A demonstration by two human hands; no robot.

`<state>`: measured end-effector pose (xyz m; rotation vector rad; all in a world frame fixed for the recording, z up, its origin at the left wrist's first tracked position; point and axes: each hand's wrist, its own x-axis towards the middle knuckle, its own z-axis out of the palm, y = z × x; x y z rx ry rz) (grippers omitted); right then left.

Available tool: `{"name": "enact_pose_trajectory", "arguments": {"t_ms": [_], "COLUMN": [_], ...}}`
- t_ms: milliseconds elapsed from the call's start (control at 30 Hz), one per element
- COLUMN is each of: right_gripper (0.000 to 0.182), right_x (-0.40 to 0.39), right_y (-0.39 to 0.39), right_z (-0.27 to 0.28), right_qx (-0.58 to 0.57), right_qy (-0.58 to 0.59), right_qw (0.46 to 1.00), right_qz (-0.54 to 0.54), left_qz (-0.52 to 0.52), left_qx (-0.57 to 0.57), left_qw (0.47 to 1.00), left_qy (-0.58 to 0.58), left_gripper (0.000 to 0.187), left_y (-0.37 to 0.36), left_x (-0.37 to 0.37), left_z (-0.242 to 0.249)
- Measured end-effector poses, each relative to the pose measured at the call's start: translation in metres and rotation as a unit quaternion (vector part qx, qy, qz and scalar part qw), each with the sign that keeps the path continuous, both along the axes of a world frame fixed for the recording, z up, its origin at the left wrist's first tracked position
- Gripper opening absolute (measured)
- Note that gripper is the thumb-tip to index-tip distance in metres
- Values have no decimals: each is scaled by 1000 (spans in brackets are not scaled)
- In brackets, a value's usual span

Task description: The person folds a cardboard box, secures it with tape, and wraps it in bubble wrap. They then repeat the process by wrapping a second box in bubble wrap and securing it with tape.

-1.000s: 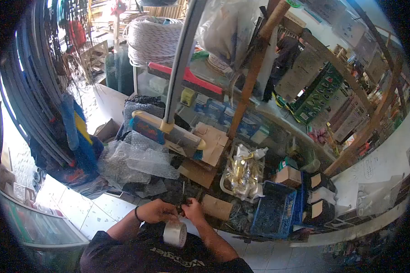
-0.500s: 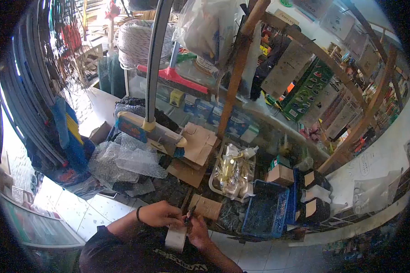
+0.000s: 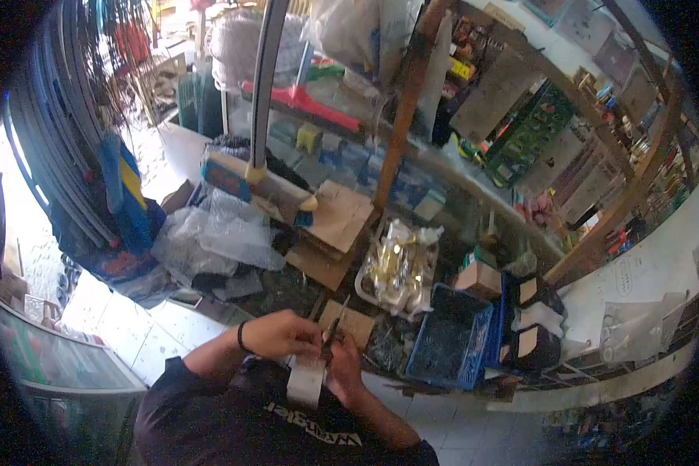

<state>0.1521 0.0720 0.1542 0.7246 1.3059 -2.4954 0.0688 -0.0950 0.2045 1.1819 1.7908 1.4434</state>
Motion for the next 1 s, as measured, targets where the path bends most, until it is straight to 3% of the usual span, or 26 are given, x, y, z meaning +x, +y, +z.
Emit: {"name": "enact_pose_trajectory", "arguments": {"t_ms": [100, 300, 367, 433, 467, 600, 700, 733, 833, 933, 1000], "right_gripper": [16, 31, 37, 46, 46, 57, 49, 54, 56, 56, 56], "right_x": [2, 3, 1, -7, -7, -3, -11, -13, -26, -29, -33], "right_y": [5, 14, 39, 67, 79, 122, 131, 130, 121, 119, 110], "right_z": [-5, -6, -9, 20, 31, 77, 114, 122, 144, 138, 143], "right_qx": [-19, 72, 98, -17, 41, 244, 407, 384, 404, 368, 385], "right_qy": [18, 79, 128, 99, 108, 82, 119, 69, -1, 4, 5], "right_qw": [1000, 994, 983, 979, 969, 888, 727, 743, 668, 681, 659], "right_qz": [10, 12, 91, 175, 219, 381, 540, 543, 625, 633, 646], "left_qz": [13, 10, 7, 2, 5, 7, -5, -9, -3, 2, 8], "left_qx": [7, 1, -8, -17, -27, -22, -18, -19, 15, 26, 24], "left_qw": [999, 1000, 997, 995, 994, 994, 995, 996, 993, 994, 997], "left_qy": [-46, -22, -71, -102, -107, -109, -98, -91, -116, -108, -68], "left_gripper": [13, 11, 11, 10, 10, 10, 11, 11, 10, 10, 11], "left_y": [1, 3, 5, 6, 6, 8, 11, 12, 15, 15, 15], "left_x": [3, 0, 0, 0, 0, -2, -4, -4, -3, -4, -5], "left_z": [8, 9, 13, 4, 6, 3, 5, 6, 0, 2, 1]}}
